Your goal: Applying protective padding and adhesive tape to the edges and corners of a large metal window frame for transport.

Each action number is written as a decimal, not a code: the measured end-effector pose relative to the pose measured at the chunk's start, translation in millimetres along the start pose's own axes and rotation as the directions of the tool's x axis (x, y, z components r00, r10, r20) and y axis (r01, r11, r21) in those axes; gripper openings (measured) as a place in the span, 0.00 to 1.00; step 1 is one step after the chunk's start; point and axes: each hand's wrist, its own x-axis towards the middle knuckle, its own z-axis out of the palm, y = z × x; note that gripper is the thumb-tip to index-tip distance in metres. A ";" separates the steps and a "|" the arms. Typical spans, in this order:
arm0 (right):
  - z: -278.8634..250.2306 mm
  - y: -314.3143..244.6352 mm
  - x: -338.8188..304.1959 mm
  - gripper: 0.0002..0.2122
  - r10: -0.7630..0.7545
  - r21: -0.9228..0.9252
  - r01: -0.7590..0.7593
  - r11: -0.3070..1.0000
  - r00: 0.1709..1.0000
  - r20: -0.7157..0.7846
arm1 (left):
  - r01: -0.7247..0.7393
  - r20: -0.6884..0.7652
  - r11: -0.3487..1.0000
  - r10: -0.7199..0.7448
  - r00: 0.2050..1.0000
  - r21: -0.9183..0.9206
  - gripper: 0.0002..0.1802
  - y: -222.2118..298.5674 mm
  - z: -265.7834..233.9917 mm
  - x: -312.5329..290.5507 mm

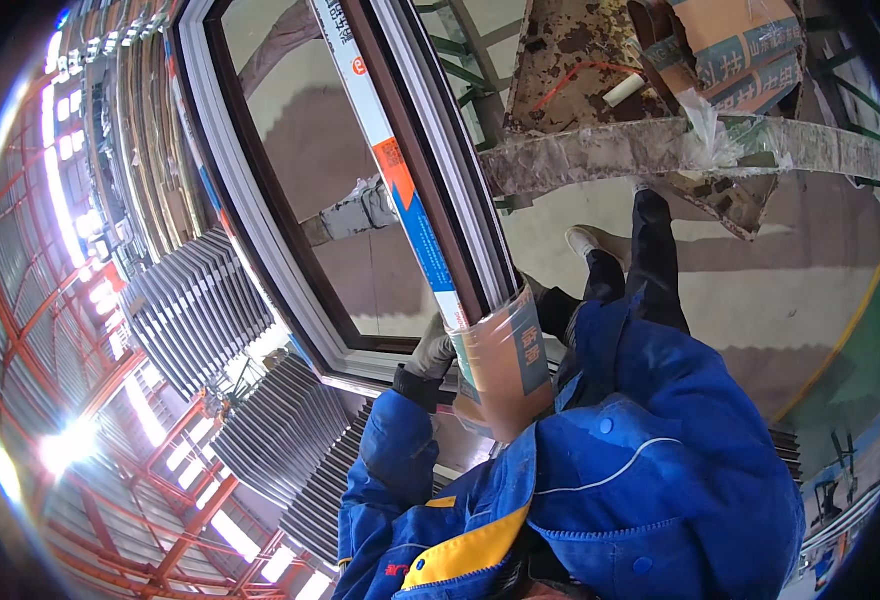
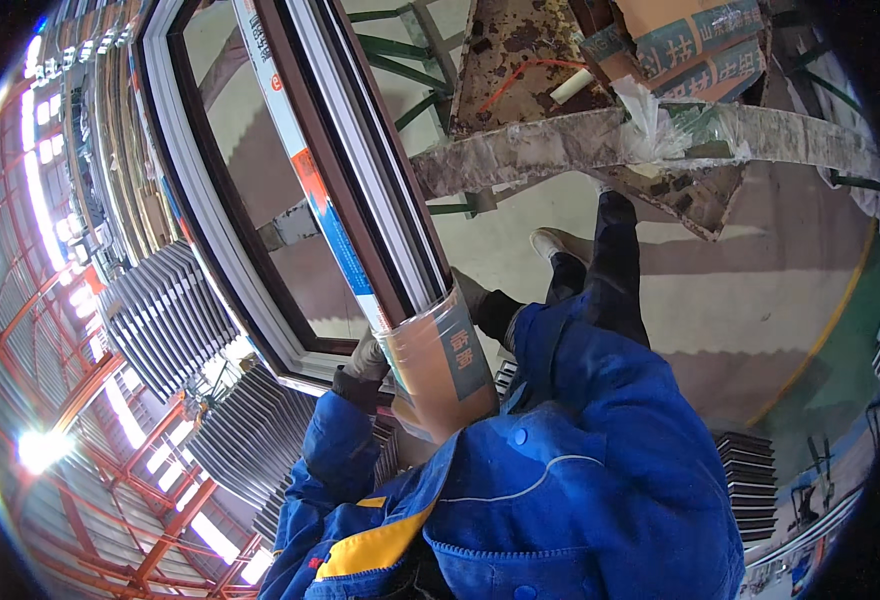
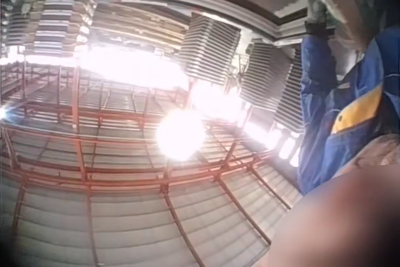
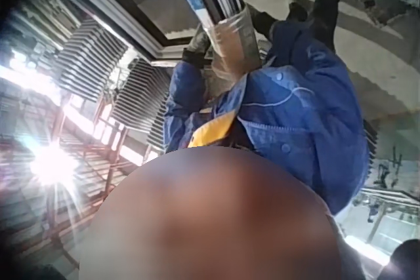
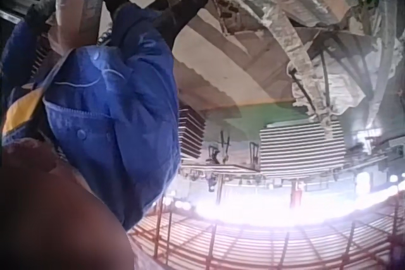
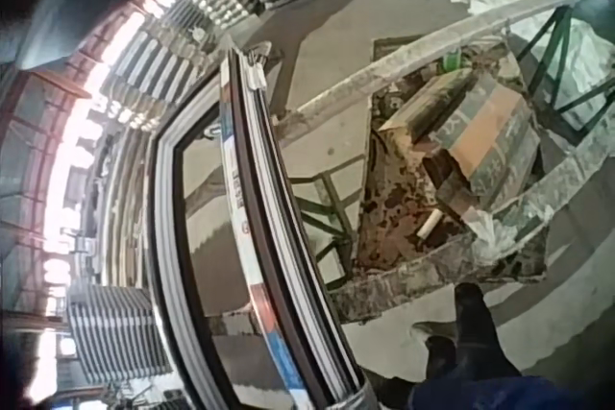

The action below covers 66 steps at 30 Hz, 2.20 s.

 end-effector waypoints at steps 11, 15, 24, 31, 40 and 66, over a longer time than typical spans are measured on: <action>192.1 -146.2 -137.4 0.27 -0.593 -0.849 0.136 0.511 0.770 -0.234 | -0.211 0.098 0.977 0.213 0.972 -0.034 0.59 -10.7 2.4 27.0; 265.7 -133.6 -134.7 0.32 -0.554 -0.897 0.184 0.403 0.829 -0.079 | -0.418 0.119 0.909 0.413 0.903 0.014 0.57 -26.0 -6.9 48.0; 284.0 -104.4 -107.4 0.28 -0.674 -0.995 -0.012 0.101 0.734 -0.077 | -0.434 0.146 0.897 0.442 0.885 -0.079 0.49 -20.4 -10.8 65.7; 245.0 -107.8 -95.0 0.26 -0.614 -0.989 -0.063 0.132 0.779 -0.132 | -0.369 0.057 0.892 0.396 0.917 -0.261 0.19 4.7 -8.8 62.1; 258.9 -98.6 -100.5 0.22 -0.615 -0.976 0.121 0.181 0.788 -0.016 | -0.407 -0.275 0.912 0.380 0.883 -0.046 0.30 0.1 -4.6 87.9; 166.2 -151.1 -100.2 0.23 -0.308 -0.748 0.109 0.654 0.942 -0.132 | -0.771 -0.253 0.597 0.799 0.545 0.222 0.21 26.2 125.2 -84.2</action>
